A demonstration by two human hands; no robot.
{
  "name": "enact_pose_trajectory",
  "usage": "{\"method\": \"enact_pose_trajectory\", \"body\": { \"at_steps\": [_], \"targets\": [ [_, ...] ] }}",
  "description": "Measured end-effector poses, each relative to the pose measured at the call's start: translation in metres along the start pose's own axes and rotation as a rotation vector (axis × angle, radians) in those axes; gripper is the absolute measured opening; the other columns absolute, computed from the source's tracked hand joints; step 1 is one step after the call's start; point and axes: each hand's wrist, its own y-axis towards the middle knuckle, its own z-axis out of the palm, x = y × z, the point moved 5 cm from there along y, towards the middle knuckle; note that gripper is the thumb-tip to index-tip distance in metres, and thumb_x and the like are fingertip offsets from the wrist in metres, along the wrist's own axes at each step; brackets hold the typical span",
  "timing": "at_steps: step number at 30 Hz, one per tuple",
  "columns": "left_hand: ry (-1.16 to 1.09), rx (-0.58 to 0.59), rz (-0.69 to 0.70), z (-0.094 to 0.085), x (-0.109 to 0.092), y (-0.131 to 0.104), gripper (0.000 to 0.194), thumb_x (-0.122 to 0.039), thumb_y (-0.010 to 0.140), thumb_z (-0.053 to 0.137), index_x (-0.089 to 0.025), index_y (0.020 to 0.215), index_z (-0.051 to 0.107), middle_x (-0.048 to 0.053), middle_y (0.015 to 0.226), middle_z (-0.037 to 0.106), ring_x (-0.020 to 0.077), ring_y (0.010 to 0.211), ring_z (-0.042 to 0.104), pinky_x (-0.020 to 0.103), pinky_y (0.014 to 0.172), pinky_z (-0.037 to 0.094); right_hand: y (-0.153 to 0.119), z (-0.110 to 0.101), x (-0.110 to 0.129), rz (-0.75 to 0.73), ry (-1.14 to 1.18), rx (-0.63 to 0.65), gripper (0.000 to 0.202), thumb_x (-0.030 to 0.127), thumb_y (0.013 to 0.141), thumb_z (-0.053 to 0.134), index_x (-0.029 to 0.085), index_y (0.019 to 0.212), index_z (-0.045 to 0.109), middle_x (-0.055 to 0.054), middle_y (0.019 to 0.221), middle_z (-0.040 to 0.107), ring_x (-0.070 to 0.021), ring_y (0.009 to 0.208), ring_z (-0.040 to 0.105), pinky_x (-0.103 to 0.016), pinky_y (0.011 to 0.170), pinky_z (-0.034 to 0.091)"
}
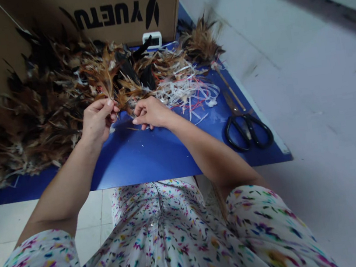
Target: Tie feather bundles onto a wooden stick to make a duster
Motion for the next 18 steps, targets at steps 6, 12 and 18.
{"method": "enact_pose_trajectory", "body": {
  "at_steps": [6, 12, 18],
  "targets": [
    [0.01, 0.014, -0.002, 0.0002, -0.0001, 0.0002, 0.016, -0.028, 0.083, 0.076, -0.018, 0.074, 0.067, -0.002, 0.063, 0.066, 0.0046, 0.044, 0.049, 0.019, 0.045, 0.04, -0.0002, -0.0003, -0.0003, 0.029, -0.009, -0.023, 0.018, 0.003, 0.082, 0.071, 0.017, 0.081, 0.06, 0.001, 0.059, 0.065, -0.0154, 0.05, 0.067, -0.023, 0.04, 0.046],
    [-0.036, 0.011, -0.018, 0.0018, -0.0015, -0.0009, 0.019, -0.03, 0.079, 0.08, -0.017, 0.072, 0.068, -0.003, 0.061, 0.065, 0.0034, 0.043, 0.047, 0.017, 0.043, 0.037, -0.0042, -0.0029, 0.0043, 0.031, -0.048, -0.055, 0.017, -0.001, 0.081, 0.066, 0.015, 0.084, 0.064, -0.001, 0.065, 0.07, -0.0132, 0.051, 0.066, -0.022, 0.047, 0.05],
    [-0.047, 0.004, -0.009, 0.0013, -0.0005, -0.0003, 0.023, -0.034, 0.075, 0.083, -0.017, 0.071, 0.069, -0.002, 0.06, 0.066, 0.0036, 0.043, 0.047, 0.016, 0.042, 0.037, 0.0004, -0.0044, -0.0004, -0.026, -0.026, -0.057, 0.02, 0.001, 0.075, 0.072, 0.016, 0.086, 0.065, 0.001, 0.066, 0.069, -0.0123, 0.052, 0.066, -0.025, 0.059, 0.057]
  ]
}}
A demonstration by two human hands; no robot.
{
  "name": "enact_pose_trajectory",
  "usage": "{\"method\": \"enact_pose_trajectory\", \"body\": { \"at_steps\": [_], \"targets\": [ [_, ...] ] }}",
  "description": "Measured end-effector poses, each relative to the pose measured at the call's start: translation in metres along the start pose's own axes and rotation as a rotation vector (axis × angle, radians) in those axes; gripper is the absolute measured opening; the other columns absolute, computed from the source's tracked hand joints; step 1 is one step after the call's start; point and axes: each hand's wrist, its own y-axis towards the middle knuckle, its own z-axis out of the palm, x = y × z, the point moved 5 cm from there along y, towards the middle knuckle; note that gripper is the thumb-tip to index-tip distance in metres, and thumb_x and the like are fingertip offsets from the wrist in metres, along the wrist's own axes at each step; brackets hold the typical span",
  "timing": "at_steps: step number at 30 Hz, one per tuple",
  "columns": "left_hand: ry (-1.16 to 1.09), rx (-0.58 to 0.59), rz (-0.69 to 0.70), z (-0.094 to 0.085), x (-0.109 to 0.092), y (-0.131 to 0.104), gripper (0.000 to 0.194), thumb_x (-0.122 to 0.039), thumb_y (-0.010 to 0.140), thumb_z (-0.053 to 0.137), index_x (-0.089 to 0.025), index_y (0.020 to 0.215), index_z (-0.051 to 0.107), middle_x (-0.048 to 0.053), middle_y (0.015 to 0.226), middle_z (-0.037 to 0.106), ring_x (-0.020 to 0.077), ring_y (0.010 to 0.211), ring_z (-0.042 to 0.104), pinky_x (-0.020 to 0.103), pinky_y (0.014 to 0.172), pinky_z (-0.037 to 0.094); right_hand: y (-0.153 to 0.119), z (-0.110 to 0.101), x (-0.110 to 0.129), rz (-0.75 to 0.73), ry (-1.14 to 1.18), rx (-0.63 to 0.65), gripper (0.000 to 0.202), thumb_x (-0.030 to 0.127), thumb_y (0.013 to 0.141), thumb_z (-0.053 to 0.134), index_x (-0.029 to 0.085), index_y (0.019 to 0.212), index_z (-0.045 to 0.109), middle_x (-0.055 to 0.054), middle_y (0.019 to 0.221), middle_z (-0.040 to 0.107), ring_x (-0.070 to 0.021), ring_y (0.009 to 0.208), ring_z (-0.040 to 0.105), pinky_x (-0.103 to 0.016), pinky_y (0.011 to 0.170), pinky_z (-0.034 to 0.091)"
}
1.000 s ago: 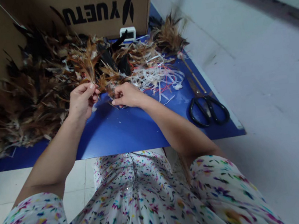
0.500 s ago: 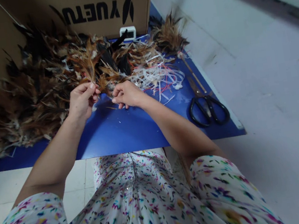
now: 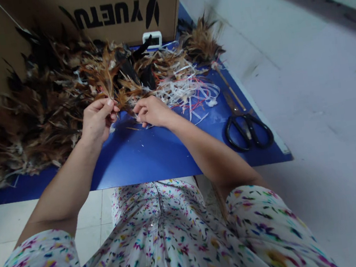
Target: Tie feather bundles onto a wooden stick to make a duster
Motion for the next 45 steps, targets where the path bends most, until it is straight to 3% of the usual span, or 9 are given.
{"method": "enact_pose_trajectory", "body": {
  "at_steps": [6, 13, 21, 27, 33, 38, 45],
  "targets": [
    [-0.001, 0.004, -0.001, -0.001, 0.001, 0.001, 0.021, -0.033, 0.077, 0.082, -0.017, 0.072, 0.069, -0.002, 0.061, 0.066, 0.0037, 0.043, 0.047, 0.016, 0.043, 0.038, 0.0, 0.0, 0.001, 0.007, 0.007, -0.011, 0.025, -0.003, 0.075, 0.071, 0.016, 0.09, 0.064, 0.002, 0.072, 0.067, -0.0099, 0.049, 0.065, -0.022, 0.051, 0.052],
    [-0.001, 0.024, 0.007, -0.001, 0.002, 0.001, 0.02, -0.03, 0.079, 0.08, -0.017, 0.073, 0.068, -0.003, 0.061, 0.065, 0.0035, 0.043, 0.047, 0.017, 0.043, 0.039, -0.003, -0.001, 0.006, 0.001, 0.027, -0.006, 0.028, -0.005, 0.077, 0.068, 0.015, 0.095, 0.062, 0.005, 0.064, 0.063, -0.0125, 0.051, 0.066, -0.023, 0.052, 0.049],
    [-0.017, 0.021, -0.003, 0.0, 0.001, 0.0, 0.022, -0.032, 0.077, 0.083, -0.017, 0.071, 0.068, -0.002, 0.06, 0.065, 0.0035, 0.043, 0.047, 0.016, 0.041, 0.036, 0.0, -0.004, 0.005, -0.031, -0.008, -0.077, 0.021, 0.003, 0.077, 0.075, 0.015, 0.089, 0.062, 0.005, 0.059, 0.06, -0.0127, 0.052, 0.066, -0.024, 0.056, 0.051],
    [-0.026, 0.023, -0.007, 0.001, 0.002, -0.001, 0.024, -0.033, 0.074, 0.085, -0.016, 0.07, 0.068, -0.002, 0.06, 0.065, 0.0035, 0.043, 0.047, 0.016, 0.041, 0.036, -0.001, -0.006, 0.006, -0.072, -0.088, -0.096, 0.008, 0.016, 0.085, 0.07, 0.015, 0.079, 0.065, 0.002, 0.056, 0.06, -0.014, 0.053, 0.067, -0.024, 0.055, 0.05],
    [-0.02, 0.039, -0.007, 0.002, 0.002, 0.0, 0.025, -0.034, 0.075, 0.084, -0.016, 0.071, 0.067, -0.003, 0.06, 0.064, 0.0038, 0.043, 0.048, 0.017, 0.042, 0.036, 0.001, -0.005, 0.005, -0.053, -0.107, -0.093, 0.004, 0.011, 0.083, 0.068, 0.015, 0.083, 0.067, 0.002, 0.06, 0.063, -0.0123, 0.056, 0.066, -0.028, 0.066, 0.054],
    [-0.003, 0.055, -0.024, 0.003, 0.004, -0.001, 0.025, -0.035, 0.077, 0.083, -0.017, 0.072, 0.067, -0.003, 0.061, 0.065, 0.0034, 0.043, 0.048, 0.016, 0.042, 0.036, 0.004, -0.01, 0.002, -0.127, -0.181, -0.13, 0.021, 0.013, 0.075, 0.074, 0.014, 0.097, 0.074, -0.001, 0.072, 0.068, -0.0158, 0.071, 0.064, -0.032, 0.076, 0.051],
    [-0.028, 0.061, -0.106, 0.006, 0.005, -0.004, 0.023, -0.032, 0.075, 0.083, -0.017, 0.071, 0.066, -0.002, 0.06, 0.064, 0.0037, 0.043, 0.048, 0.016, 0.041, 0.036, 0.0, -0.018, 0.01, -0.177, -0.054, -0.248, 0.008, 0.02, 0.074, 0.076, 0.016, 0.075, 0.069, 0.003, 0.068, 0.061, -0.0114, 0.066, 0.053, -0.029, 0.07, 0.047]
  ]
}}
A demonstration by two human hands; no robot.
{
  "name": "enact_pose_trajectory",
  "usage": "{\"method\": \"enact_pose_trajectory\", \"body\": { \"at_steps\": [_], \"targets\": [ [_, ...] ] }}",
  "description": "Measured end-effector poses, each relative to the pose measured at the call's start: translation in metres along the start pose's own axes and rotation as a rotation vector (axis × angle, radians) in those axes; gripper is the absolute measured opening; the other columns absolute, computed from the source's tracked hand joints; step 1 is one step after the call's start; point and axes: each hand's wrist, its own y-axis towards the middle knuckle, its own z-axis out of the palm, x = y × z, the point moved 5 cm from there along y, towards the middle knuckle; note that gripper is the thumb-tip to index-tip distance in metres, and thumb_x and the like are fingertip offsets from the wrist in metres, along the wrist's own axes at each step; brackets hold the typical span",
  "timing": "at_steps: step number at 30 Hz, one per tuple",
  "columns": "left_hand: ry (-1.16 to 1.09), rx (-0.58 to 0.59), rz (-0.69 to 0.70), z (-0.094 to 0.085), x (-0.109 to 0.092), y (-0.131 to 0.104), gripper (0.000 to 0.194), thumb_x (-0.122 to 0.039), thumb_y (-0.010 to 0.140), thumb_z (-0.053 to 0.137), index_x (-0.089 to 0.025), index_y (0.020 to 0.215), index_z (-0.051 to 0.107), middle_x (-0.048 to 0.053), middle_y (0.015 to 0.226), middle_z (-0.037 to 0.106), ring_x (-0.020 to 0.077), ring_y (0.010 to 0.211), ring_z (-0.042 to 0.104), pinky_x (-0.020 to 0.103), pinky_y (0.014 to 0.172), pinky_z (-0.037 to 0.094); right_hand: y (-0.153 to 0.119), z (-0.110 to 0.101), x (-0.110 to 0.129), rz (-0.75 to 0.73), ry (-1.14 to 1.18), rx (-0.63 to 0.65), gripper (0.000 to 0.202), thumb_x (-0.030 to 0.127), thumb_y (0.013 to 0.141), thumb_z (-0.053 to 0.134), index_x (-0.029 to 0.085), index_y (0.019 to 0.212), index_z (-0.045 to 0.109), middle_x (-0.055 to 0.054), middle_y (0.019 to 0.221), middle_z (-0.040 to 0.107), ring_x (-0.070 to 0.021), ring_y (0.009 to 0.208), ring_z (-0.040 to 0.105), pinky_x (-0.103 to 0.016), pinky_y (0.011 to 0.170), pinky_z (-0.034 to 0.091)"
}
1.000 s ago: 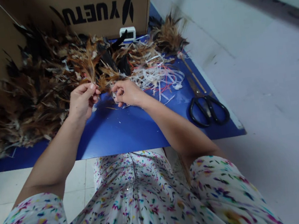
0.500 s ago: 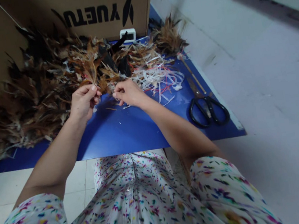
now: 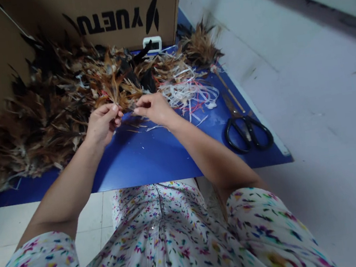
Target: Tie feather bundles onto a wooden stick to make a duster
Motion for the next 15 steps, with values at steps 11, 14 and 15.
{"method": "enact_pose_trajectory", "body": {
  "at_steps": [11, 14, 15],
  "targets": [
    [0.003, 0.093, -0.024, 0.0068, 0.009, -0.003, 0.031, -0.037, 0.066, 0.089, -0.016, 0.073, 0.067, -0.002, 0.06, 0.065, 0.0043, 0.044, 0.05, 0.016, 0.041, 0.036, 0.0, 0.0026, 0.0018, 0.121, 0.489, -0.035, 0.027, 0.036, 0.08, 0.08, 0.021, 0.079, 0.057, 0.001, 0.074, 0.067, -0.0132, 0.073, 0.069, -0.022, 0.058, 0.051],
    [0.022, 0.127, 0.039, 0.0086, 0.0081, -0.0037, 0.037, -0.043, 0.062, 0.091, -0.016, 0.073, 0.067, -0.001, 0.061, 0.067, 0.0043, 0.045, 0.051, 0.016, 0.042, 0.038, -0.0008, 0.004, 0.0045, 0.128, 0.507, -0.03, 0.027, 0.036, 0.081, 0.079, 0.02, 0.083, 0.058, -0.001, 0.078, 0.07, -0.0145, 0.08, 0.072, -0.022, 0.06, 0.054],
    [0.029, 0.129, 0.058, 0.0088, 0.0076, -0.0038, 0.039, -0.045, 0.061, 0.091, -0.016, 0.072, 0.067, -0.001, 0.061, 0.067, 0.0044, 0.045, 0.051, 0.017, 0.042, 0.039, -0.0014, 0.0045, 0.0061, 0.135, 0.489, -0.03, 0.028, 0.037, 0.081, 0.079, 0.02, 0.084, 0.058, -0.001, 0.079, 0.07, -0.0148, 0.081, 0.073, -0.022, 0.061, 0.055]
  ]
}}
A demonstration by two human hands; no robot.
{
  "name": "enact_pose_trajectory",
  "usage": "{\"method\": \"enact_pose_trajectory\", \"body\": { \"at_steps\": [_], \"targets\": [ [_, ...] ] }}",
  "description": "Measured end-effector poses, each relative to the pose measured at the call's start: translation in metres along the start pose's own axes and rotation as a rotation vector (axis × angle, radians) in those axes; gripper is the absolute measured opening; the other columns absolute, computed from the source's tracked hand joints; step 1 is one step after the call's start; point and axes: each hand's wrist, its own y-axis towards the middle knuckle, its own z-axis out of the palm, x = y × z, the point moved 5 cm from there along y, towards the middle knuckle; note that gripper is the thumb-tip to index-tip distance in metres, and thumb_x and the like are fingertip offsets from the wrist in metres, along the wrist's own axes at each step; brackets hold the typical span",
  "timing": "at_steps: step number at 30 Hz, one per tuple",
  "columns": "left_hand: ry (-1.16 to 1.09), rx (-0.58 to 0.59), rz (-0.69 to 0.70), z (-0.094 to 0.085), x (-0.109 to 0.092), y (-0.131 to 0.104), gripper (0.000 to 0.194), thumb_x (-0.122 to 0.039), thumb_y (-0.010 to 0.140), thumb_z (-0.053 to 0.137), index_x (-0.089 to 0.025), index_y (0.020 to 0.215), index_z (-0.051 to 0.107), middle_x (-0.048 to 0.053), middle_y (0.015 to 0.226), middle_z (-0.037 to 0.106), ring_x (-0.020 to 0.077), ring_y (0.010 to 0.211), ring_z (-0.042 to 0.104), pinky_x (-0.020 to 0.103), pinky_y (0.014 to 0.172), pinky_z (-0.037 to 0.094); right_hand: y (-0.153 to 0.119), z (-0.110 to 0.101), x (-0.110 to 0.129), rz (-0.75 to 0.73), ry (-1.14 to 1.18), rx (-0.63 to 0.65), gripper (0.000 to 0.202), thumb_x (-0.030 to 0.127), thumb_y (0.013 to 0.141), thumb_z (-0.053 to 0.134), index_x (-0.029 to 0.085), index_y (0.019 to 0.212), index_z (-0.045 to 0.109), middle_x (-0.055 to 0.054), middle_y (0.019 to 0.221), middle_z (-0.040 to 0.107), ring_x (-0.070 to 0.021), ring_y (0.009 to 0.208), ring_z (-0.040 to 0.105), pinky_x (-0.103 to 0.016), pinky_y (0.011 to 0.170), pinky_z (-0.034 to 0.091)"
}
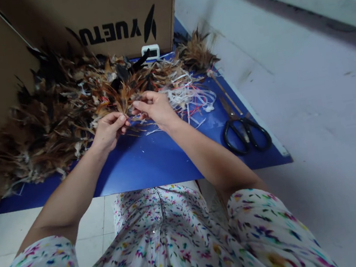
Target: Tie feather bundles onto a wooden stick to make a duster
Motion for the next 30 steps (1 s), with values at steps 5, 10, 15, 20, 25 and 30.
{"method": "enact_pose_trajectory", "body": {
  "at_steps": [5, 10, 15, 20, 25, 30],
  "targets": [
    [0.058, -0.024, 0.091, 0.0002, -0.003, 0.0, 0.042, -0.051, 0.06, 0.09, -0.017, 0.069, 0.068, -0.001, 0.059, 0.066, 0.0056, 0.045, 0.051, 0.018, 0.043, 0.04, -0.0031, 0.0051, 0.0053, -0.017, -0.089, -0.023, 0.03, 0.04, 0.078, 0.081, 0.02, 0.083, 0.059, -0.003, 0.082, 0.072, -0.0169, 0.083, 0.073, -0.024, 0.061, 0.057],
    [0.125, -0.04, 0.171, 0.0009, -0.0046, -0.0004, 0.042, -0.056, 0.062, 0.087, -0.018, 0.067, 0.069, 0.0, 0.056, 0.064, 0.0069, 0.043, 0.049, 0.021, 0.043, 0.038, -0.0045, 0.0083, 0.0067, -0.073, -0.132, -0.017, 0.031, 0.044, 0.077, 0.08, 0.02, 0.085, 0.062, -0.004, 0.082, 0.072, -0.019, 0.083, 0.072, -0.026, 0.061, 0.058],
    [0.192, -0.038, 0.2, 0.0013, -0.0042, -0.0008, 0.041, -0.058, 0.065, 0.085, -0.019, 0.067, 0.07, 0.0, 0.056, 0.064, 0.0077, 0.043, 0.047, 0.022, 0.043, 0.037, -0.0061, 0.0102, 0.0093, -0.098, -0.187, -0.018, 0.034, 0.046, 0.075, 0.08, 0.019, 0.093, 0.068, -0.003, 0.081, 0.071, -0.0188, 0.081, 0.071, -0.027, 0.061, 0.058],
    [0.233, -0.029, 0.243, 0.0017, -0.0058, -0.0018, 0.038, -0.056, 0.069, 0.082, -0.02, 0.068, 0.071, 0.0, 0.055, 0.062, 0.008, 0.044, 0.047, 0.022, 0.044, 0.036, -0.0063, 0.0106, 0.0089, -0.083, -0.198, -0.03, 0.037, 0.042, 0.074, 0.083, 0.019, 0.101, 0.069, -0.004, 0.085, 0.073, -0.0174, 0.078, 0.07, -0.027, 0.06, 0.059],
    [0.288, -0.045, 0.26, -0.0002, -0.006, -0.0022, 0.031, -0.049, 0.073, 0.08, -0.019, 0.07, 0.072, 0.0, 0.056, 0.063, 0.0084, 0.044, 0.048, 0.022, 0.044, 0.036, -0.0064, 0.0109, 0.0075, -0.059, -0.207, -0.033, 0.036, 0.04, 0.074, 0.084, 0.02, 0.1, 0.068, -0.004, 0.087, 0.074, -0.0169, 0.078, 0.07, -0.026, 0.061, 0.059],
    [0.329, -0.069, 0.255, -0.0023, -0.007, -0.0019, 0.027, -0.044, 0.076, 0.079, -0.019, 0.071, 0.071, 0.0, 0.057, 0.063, 0.0087, 0.045, 0.048, 0.022, 0.045, 0.036, -0.0064, 0.011, 0.0072, -0.072, -0.229, -0.026, 0.033, 0.036, 0.073, 0.083, 0.02, 0.097, 0.067, -0.003, 0.083, 0.074, -0.0178, 0.077, 0.071, -0.027, 0.061, 0.06]
  ]
}}
